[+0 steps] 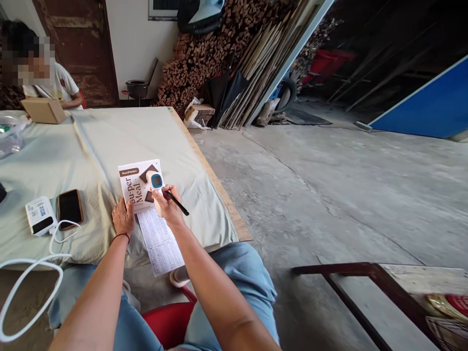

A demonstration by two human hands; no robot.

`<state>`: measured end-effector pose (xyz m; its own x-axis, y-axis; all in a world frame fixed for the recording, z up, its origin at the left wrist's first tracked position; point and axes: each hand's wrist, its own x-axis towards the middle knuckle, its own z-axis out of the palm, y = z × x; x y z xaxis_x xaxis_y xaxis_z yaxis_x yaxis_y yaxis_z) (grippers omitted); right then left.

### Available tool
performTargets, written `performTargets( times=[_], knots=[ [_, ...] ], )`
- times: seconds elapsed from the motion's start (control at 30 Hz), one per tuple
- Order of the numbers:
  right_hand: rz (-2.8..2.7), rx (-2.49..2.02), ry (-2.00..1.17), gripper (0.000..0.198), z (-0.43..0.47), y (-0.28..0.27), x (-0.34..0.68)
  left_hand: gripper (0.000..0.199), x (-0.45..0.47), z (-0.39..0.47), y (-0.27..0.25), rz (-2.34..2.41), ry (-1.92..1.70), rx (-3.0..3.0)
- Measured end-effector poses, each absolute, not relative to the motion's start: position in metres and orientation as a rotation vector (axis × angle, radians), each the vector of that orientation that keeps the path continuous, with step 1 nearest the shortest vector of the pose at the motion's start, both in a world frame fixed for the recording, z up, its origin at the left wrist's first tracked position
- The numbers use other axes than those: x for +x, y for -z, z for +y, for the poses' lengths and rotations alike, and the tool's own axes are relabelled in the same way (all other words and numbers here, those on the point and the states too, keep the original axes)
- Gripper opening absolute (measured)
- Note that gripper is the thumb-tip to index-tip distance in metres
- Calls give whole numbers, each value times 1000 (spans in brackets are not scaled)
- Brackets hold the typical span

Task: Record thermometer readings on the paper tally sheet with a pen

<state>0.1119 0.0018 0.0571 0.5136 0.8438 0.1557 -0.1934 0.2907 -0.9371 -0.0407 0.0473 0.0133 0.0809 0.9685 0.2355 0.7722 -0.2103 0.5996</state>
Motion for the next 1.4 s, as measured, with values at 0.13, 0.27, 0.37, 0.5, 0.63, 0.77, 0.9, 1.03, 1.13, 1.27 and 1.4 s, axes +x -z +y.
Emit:
performTargets(
  times=[0.13, 0.27, 0.37, 0.5, 0.63, 0.77, 0.9, 1.03, 1.13, 1.27, 1.4],
  knots=[
    [-726, -1049, -802, 51, 3, -58, 110, 53, -41, 48, -12, 1723, -866, 2039],
    [-731, -1031, -841, 52, 1, -65, 109, 50, -41, 47, -14, 1707, -904, 2041],
    [-703, -975, -871, 54, -3, -71, 107, 47, -41, 46, -16, 1703, -907, 2042],
    [-715, -867, -915, 50, -10, -79, 104, 46, -41, 45, -18, 1716, -897, 2029],
    [-794, -932, -833, 44, -28, -79, 118, 49, -41, 42, -23, 1697, -866, 2053],
    [-914, -1304, -442, 41, -54, -57, 164, 65, -38, 39, -28, 1696, -848, 2060],
    [-1061, -1764, -192, 28, -67, -26, 217, 64, -36, 38, -28, 1642, -870, 2099],
    [-1264, -2048, -143, 16, -69, -9, 243, 77, -35, 39, -25, 1665, -808, 2144],
    [-1298, -2023, -69, 19, -72, -10, 235, 84, -34, 39, -24, 1714, -714, 2161],
    [-1301, -1656, -196, 32, -77, -15, 201, 89, -29, 41, -21, 1750, -609, 2152],
    [-1228, -1421, -607, 28, -72, -8, 176, 110, -27, 40, -18, 1802, -570, 2176]
  ],
)
